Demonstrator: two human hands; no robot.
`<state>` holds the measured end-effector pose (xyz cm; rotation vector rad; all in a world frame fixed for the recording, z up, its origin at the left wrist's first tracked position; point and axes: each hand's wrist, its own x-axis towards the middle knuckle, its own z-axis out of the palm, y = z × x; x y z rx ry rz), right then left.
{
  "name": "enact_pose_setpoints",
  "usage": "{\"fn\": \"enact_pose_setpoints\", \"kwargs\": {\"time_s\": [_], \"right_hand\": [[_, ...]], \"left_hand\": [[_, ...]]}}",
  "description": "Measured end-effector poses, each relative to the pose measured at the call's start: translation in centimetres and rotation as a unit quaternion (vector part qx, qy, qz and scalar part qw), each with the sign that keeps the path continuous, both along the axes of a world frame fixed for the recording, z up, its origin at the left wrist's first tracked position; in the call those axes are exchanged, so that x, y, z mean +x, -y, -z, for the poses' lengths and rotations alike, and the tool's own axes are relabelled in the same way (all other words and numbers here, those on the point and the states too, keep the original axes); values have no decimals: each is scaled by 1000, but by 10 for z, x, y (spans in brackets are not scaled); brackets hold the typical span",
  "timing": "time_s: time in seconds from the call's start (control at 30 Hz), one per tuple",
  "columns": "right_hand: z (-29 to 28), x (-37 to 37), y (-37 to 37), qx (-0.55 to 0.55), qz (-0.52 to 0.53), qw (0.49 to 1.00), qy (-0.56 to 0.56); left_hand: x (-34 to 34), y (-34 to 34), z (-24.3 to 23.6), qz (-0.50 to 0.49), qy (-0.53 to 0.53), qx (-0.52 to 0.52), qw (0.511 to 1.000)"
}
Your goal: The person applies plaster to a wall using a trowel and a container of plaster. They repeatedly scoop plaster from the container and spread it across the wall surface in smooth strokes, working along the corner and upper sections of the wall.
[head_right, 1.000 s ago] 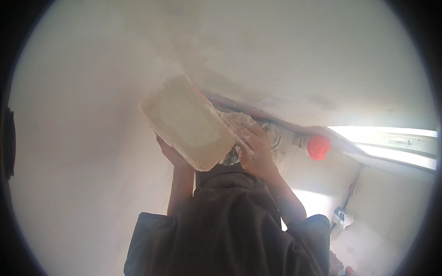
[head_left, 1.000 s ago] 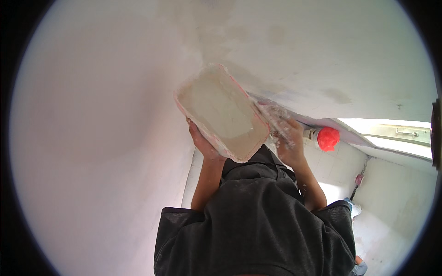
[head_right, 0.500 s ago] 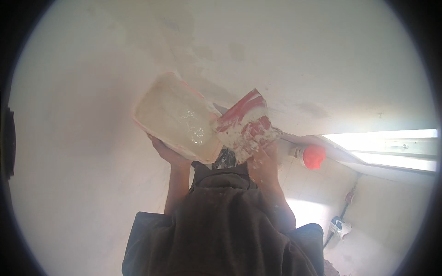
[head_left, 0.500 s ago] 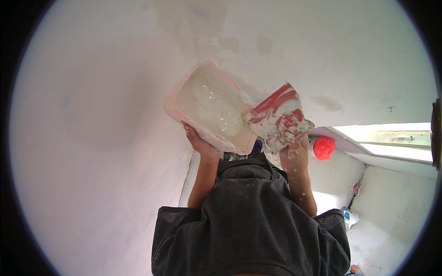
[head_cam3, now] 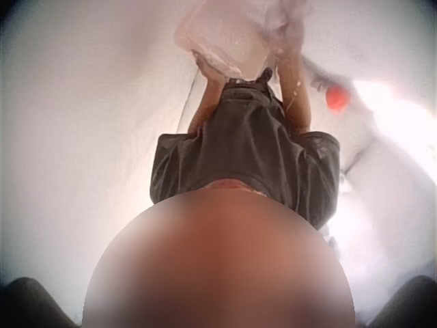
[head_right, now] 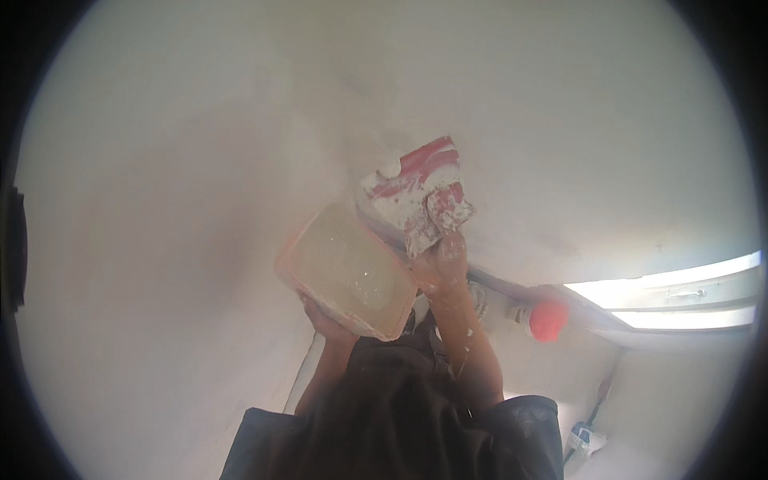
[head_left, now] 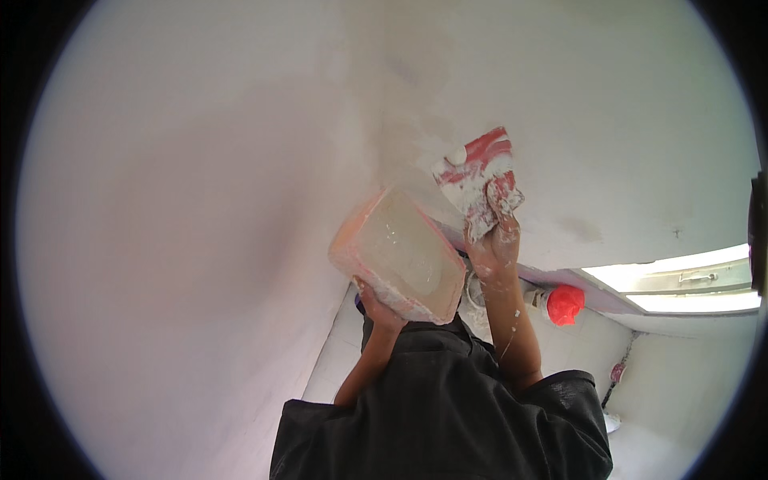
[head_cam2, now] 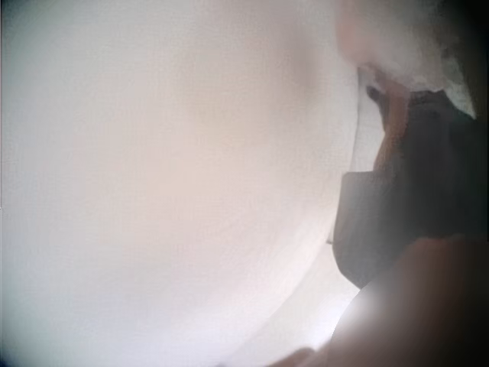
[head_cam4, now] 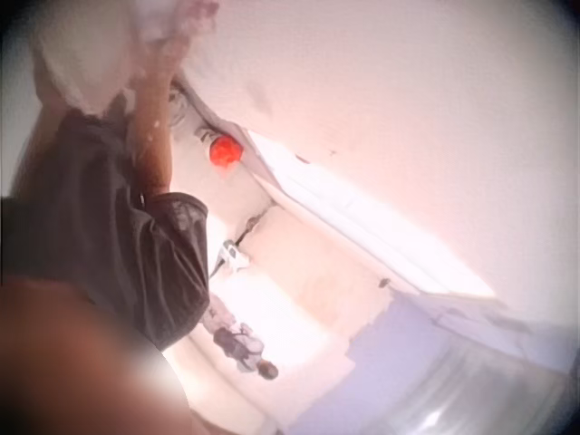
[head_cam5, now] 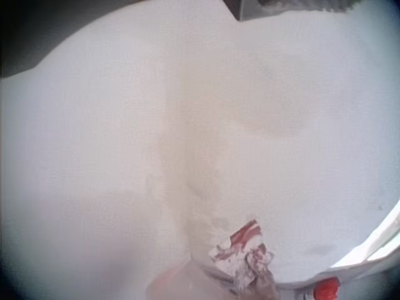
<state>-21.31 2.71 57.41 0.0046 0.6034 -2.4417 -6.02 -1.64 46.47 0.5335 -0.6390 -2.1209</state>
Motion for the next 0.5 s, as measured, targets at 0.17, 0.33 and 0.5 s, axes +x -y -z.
{"fn": "enact_pose_setpoints", "kwargs": {"time_s": [0.17,0.33,0.5], "right_hand": [[77,-40,56,8,49,995,87],[72,-73,106,100,130,981,102],[58,-112,115,11,188,978,94]], "left_hand": [[16,-4,53,66,9,64,996],[31,-13,89,95,50,115,988],[38,-11,113,127,39,119,984]]}}
